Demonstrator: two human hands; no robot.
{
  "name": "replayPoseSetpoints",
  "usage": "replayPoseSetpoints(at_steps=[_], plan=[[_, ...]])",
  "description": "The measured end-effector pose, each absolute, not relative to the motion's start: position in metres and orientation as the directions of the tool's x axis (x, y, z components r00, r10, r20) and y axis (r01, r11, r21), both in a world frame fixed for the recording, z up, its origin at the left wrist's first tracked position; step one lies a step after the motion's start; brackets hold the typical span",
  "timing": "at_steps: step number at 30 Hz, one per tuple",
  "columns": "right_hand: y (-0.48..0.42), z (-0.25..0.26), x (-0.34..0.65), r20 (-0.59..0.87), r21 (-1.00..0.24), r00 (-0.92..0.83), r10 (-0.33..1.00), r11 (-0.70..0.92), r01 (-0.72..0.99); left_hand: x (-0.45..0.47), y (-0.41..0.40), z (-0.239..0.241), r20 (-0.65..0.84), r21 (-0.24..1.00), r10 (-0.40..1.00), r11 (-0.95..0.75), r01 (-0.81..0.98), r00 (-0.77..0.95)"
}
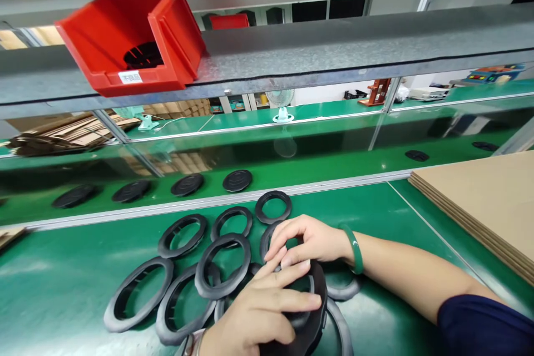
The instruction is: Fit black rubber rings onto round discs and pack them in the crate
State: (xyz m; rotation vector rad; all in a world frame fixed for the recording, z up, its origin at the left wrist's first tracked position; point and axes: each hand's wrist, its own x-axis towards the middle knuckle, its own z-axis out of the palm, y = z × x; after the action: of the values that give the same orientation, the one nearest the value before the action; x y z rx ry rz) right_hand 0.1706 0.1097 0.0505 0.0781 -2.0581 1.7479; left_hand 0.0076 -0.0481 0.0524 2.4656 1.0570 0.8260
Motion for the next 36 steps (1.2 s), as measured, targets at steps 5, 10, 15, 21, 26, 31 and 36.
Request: replayPoseSetpoints(at_steps=[5,10,15,21,26,31,36], plan=[[0.109,0.047,0.169,0.402,-0.907,-0.865,0.299,0.257,-0.333,0.015,-0.045,0.062,0.414,0.506,0.723,-0.687,0.521,0.553],[0.108,0.045,0.169,0.437,-0.888,-0.843,0.314,0.301,-0.348,0.017,-0.045,0.065,0.419,0.493,0.71,-0.701,0.515,0.566],[0.108,0.042,0.168,0.399,-0.912,-0.828,0.393,0.268,-0.312,0.018,-0.044,0.067,0.424,0.478,0.72,-0.694,0.539,0.55],[0.109,0.045,0.17,0.349,-0.926,-0.866,0.357,0.275,-0.259,0.015,-0.043,0.065,0.426,0.448,0.711,-0.703,0.553,0.559],[0.11,0.044,0.169,0.426,-0.885,-0.856,0.293,0.33,-0.328,0.011,-0.04,0.061,0.412,0.436,0.678,-0.733,0.522,0.608],[0.111,0.042,0.167,0.475,-0.862,-0.831,0.29,0.343,-0.373,0.01,-0.041,0.06,0.388,0.463,0.686,-0.722,0.514,0.615],[0.11,0.042,0.17,0.453,-0.866,-0.835,0.311,0.375,-0.331,0.012,-0.038,0.058,0.384,0.537,0.683,-0.713,0.451,0.622]])
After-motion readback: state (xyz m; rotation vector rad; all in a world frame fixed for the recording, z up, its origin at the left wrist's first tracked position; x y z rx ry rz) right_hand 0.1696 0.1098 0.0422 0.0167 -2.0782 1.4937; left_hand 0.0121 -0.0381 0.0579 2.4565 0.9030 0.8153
